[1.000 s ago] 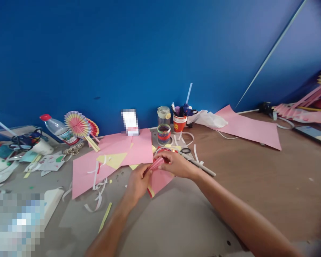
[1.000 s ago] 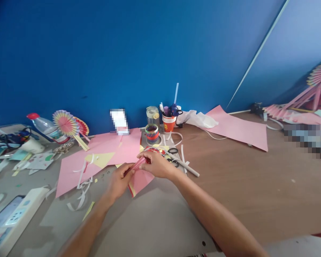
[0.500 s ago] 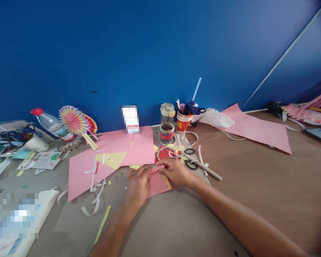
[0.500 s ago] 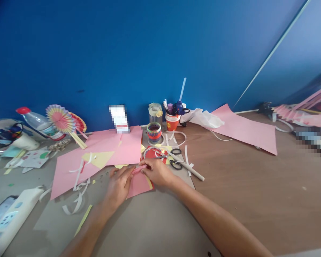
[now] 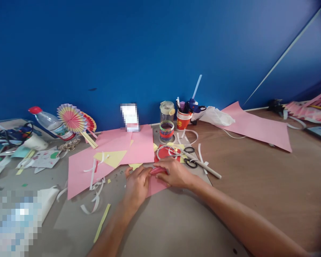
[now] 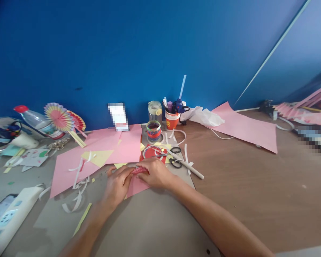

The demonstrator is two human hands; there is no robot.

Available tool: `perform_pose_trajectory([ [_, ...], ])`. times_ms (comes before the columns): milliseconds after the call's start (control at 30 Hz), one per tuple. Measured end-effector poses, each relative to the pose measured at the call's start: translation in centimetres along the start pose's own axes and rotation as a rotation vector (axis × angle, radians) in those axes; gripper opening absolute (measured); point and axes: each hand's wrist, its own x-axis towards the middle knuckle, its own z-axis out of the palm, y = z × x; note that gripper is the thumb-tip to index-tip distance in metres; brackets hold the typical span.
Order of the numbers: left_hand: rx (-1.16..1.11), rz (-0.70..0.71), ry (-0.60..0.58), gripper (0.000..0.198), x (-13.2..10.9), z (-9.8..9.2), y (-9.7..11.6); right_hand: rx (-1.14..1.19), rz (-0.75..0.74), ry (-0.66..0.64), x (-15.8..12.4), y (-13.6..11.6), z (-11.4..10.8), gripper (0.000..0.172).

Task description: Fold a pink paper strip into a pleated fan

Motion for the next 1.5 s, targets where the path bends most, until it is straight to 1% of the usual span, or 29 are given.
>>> perform_pose_trajectory([
  [133, 0.016, 0.019, 0.001, 0.026, 0.0, -0.2, 0.2, -0.112, -0.068, 0.023, -0.1, 0.1, 0.5, 0.010],
  [267, 0.010, 0.011, -0.036, 0.027, -0.1, -0.4, 0.4, -0.169, -0.103, 0.056, -0.1, 0.2, 0.9, 0.016],
  [400, -0.025, -0.009, -0.035, 0.021, -0.1, -0.3, 0.3, -0.197, -0.154, 0.083, -0.2, 0.6, 1.4, 0.022],
  [600, -0.070, -0.042, -0.039, 0.014, 0.0, -0.6, 0.0, -0.214, -0.194, 0.129, -0.5, 1.5, 1.7, 0.020],
  [733, -0.090, -0.049, -0.065, 0.015, 0.1, -0.8, -0.1, -0.230, -0.207, 0.146, -0.6, 1.6, 1.6, 0.021],
  [867, -0.082, -0.044, -0.097, 0.021, 0.1, -1.0, 0.0, -0.250, -0.203, 0.135, -0.6, 1.2, 1.5, 0.023],
  [1100, -0.001, 0.000, -0.077, 0.021, 0.1, -1.3, 0.4, -0.337, -0.194, 0.113, -0.5, 0.7, 1.4, 0.026],
  [1233, 0.015, -0.008, -0.062, 0.021, 0.1, -1.2, 0.2, -0.323, -0.244, 0.106, -0.7, 0.5, 0.6, 0.017],
  [1300, 0.009, -0.017, -0.069, 0.022, 0.1, -1.2, 0.1, -0.298, -0.271, 0.119, -0.7, 0.4, 0.3, 0.025],
  [1333, 0.004, -0.017, -0.080, 0.022, 0.1, -1.1, 0.1, -0.296, -0.279, 0.120, -0.7, 0.4, 0.3, 0.028],
  [1367, -0.001, -0.013, -0.094, 0.023, 0.1, -1.1, 0.1, -0.303, -0.285, 0.114, -0.7, 0.4, 0.4, 0.027],
  [1433, -0.007, -0.001, -0.117, 0.022, 0.1, -1.1, 0.1, -0.330, -0.287, 0.093, -0.6, 0.4, 0.8, 0.019],
  [1500, -0.014, 0.015, -0.126, 0.022, 0.1, -1.0, 0.1, -0.356, -0.279, 0.072, -0.4, 0.4, 1.3, 0.022],
])
